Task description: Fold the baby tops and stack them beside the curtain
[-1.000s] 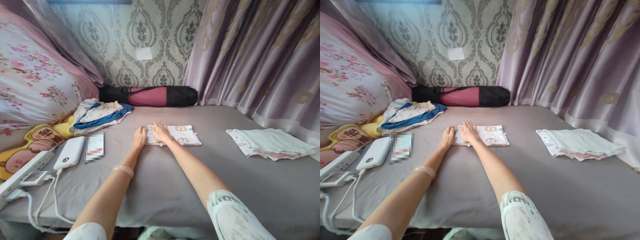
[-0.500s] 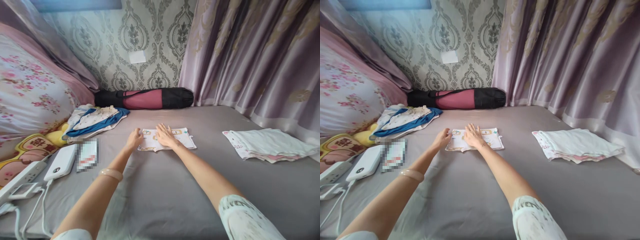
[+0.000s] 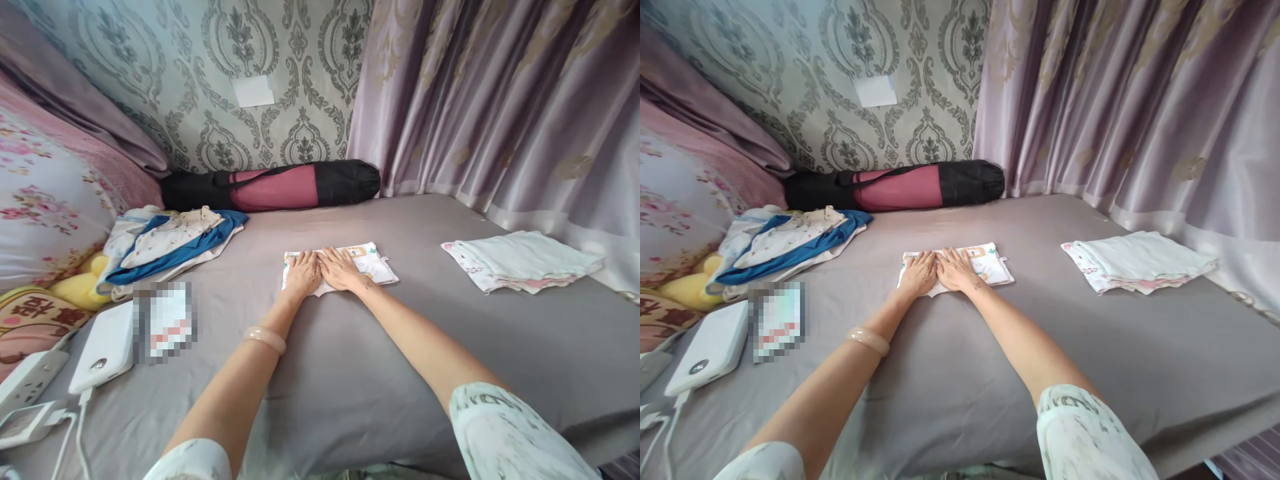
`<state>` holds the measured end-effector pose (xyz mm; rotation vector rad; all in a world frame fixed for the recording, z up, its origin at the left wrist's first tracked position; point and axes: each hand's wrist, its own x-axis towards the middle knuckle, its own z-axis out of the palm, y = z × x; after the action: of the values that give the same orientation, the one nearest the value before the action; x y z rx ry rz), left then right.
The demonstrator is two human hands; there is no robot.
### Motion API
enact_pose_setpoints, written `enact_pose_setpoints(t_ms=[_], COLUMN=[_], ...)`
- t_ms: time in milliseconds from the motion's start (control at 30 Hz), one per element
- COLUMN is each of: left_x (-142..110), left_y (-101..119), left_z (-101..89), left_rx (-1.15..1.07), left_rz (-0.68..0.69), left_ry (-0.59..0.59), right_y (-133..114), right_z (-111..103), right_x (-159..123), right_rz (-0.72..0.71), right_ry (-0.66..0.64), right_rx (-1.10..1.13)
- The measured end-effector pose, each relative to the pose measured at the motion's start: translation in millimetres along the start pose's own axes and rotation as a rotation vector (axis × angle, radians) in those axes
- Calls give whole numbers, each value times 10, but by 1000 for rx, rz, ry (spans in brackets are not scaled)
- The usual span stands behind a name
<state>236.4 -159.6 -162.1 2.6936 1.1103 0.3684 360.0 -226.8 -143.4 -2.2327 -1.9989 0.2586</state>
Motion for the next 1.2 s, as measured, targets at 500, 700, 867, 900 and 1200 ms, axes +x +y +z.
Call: enact_pose_setpoints(t_ms=[500, 700, 867, 900, 1200], left_x=[25, 41, 52, 40, -128], left_y=[-15, -61, 18, 62, 307], left_z=[75, 62, -65, -89, -50], left_rx=[4, 19, 45, 52, 132], left_rz=[-30, -8, -54, -48, 191], left_ry=[-8, -11, -49, -34, -178], right_y=[26, 27, 220, 285, 570], right_z=[46, 27, -179, -209, -42], right_x=[-22, 12, -44, -82, -278], right_rz=[0, 8, 4, 0, -29], right_ry=[27, 25, 31, 69, 39], right_rx=[-7, 67, 179, 152, -3])
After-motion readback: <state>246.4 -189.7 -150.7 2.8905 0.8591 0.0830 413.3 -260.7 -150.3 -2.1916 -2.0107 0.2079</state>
